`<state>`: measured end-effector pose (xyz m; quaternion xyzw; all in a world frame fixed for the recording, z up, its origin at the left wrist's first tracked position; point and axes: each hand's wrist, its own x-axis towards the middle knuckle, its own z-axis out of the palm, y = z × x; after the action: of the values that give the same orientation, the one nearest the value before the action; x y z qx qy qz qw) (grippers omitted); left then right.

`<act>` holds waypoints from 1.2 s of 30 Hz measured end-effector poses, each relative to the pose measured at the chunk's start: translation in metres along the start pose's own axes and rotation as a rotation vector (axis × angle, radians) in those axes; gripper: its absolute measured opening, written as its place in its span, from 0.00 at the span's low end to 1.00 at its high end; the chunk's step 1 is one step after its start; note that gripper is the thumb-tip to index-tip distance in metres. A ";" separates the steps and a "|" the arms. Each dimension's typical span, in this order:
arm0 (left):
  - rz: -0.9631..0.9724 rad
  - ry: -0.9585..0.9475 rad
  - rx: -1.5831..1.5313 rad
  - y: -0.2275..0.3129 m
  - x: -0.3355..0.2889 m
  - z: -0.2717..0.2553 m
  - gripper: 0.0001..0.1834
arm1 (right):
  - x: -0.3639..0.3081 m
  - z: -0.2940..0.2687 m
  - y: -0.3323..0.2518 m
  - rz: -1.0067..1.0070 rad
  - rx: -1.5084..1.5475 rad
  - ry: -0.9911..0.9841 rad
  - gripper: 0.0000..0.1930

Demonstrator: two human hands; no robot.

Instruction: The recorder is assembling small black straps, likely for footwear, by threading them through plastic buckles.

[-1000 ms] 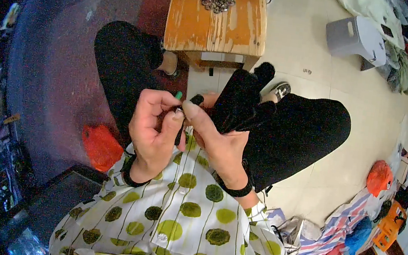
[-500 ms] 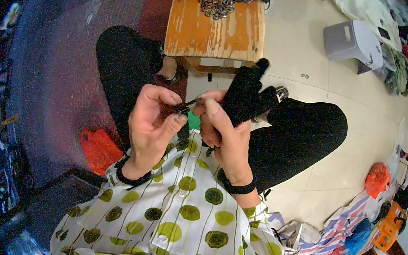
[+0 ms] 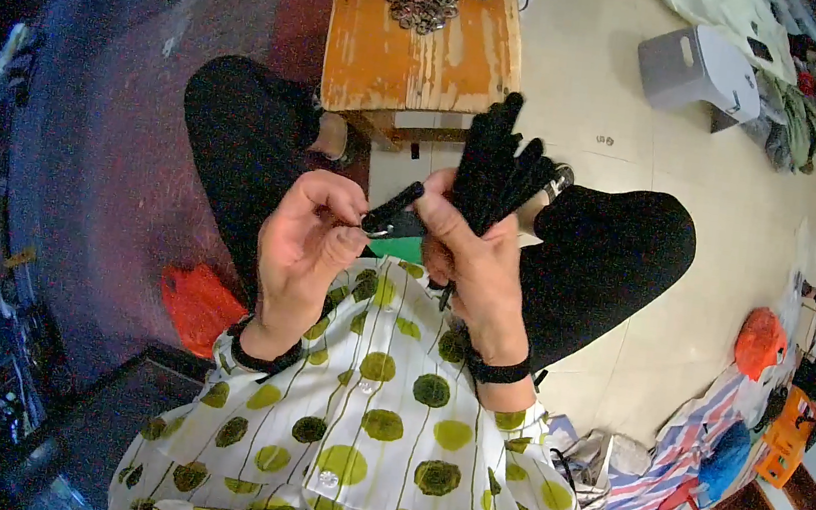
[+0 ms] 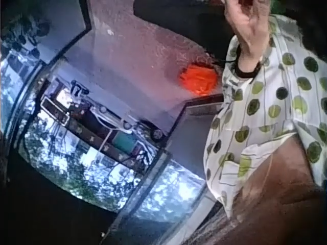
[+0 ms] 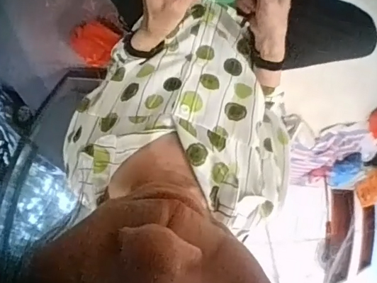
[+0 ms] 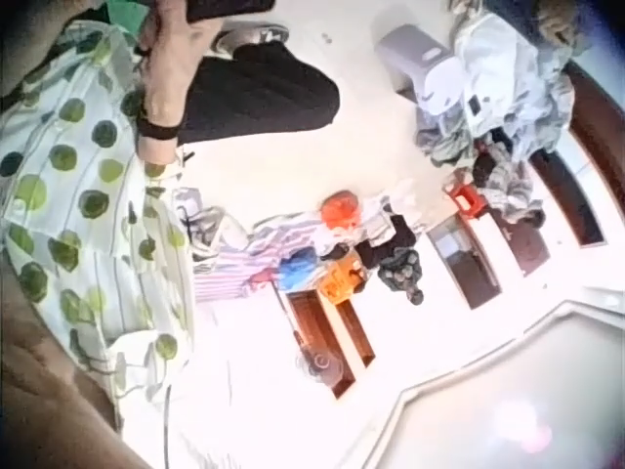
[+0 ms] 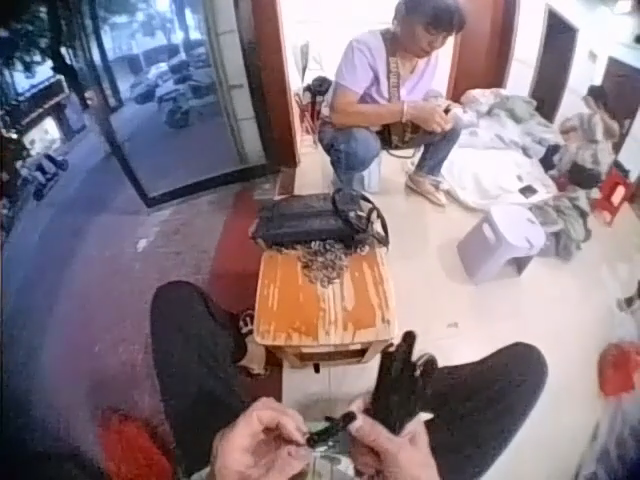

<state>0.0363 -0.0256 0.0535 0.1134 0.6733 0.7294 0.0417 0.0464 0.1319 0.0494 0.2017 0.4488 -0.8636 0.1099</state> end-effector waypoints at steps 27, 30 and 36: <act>-0.329 -0.098 -0.165 -0.002 0.000 0.002 0.11 | 0.008 -0.004 0.002 0.055 0.071 -0.120 0.12; -0.346 -0.156 -0.127 0.003 0.000 0.003 0.11 | 0.005 0.000 0.006 0.014 -0.001 -0.064 0.14; -0.388 -0.155 -0.141 0.002 0.000 0.002 0.11 | 0.001 -0.004 0.003 0.037 0.250 -0.109 0.12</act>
<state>0.0373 -0.0240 0.0560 0.0342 0.6245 0.7423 0.2405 0.0475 0.1329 0.0446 0.1747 0.3273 -0.9203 0.1240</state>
